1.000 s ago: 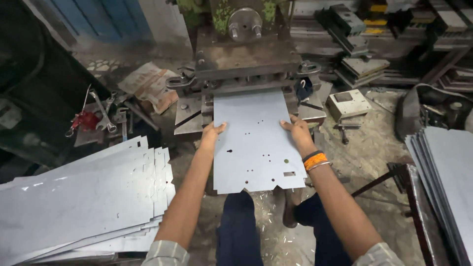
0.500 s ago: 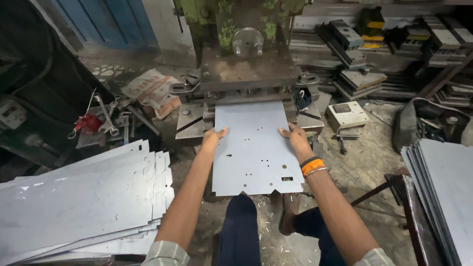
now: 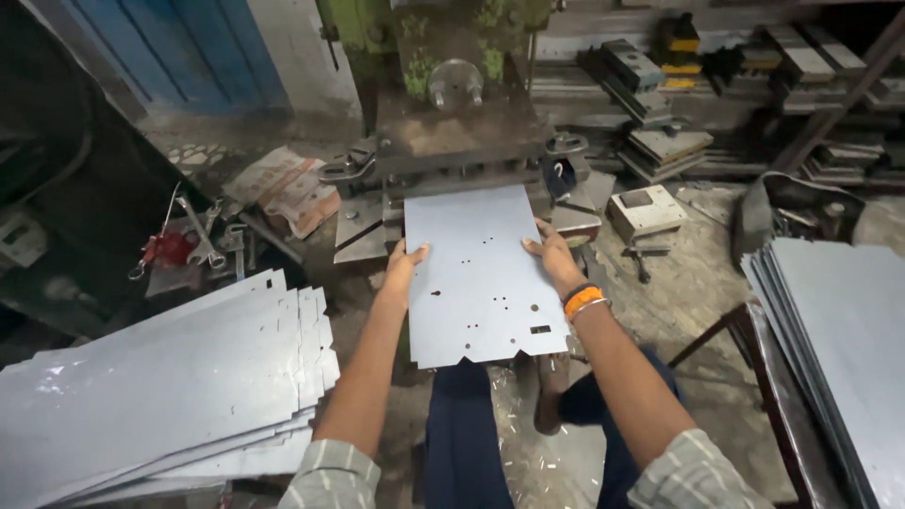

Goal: Using an industrial press to stamp patterns and holes into metal sheets and then stacking the finished parts.

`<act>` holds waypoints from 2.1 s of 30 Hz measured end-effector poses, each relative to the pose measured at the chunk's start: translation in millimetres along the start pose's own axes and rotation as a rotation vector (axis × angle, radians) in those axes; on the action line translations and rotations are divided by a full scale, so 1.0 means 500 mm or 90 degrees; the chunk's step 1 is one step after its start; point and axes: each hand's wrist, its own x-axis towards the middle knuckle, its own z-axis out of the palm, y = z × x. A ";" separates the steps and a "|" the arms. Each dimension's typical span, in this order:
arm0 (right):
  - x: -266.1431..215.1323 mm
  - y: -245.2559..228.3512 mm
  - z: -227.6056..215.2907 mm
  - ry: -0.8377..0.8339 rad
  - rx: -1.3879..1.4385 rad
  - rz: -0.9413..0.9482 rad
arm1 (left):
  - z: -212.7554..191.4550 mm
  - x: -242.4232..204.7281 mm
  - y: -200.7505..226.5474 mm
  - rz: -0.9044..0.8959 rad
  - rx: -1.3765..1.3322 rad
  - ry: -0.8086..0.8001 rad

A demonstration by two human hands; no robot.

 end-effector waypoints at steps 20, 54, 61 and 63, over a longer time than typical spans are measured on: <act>-0.421 0.124 -0.014 0.025 0.072 0.133 | -0.061 -0.474 -0.158 -0.119 0.000 0.008; -0.233 0.461 0.595 -0.164 -0.286 0.256 | -0.290 -0.503 -0.121 0.412 0.439 0.564; -0.484 0.049 0.516 -0.277 -0.007 0.278 | -0.513 -0.529 -0.204 0.114 -0.534 0.776; -0.589 -0.077 0.461 -0.383 -0.006 0.325 | -0.501 -0.575 -0.136 0.096 -0.607 0.582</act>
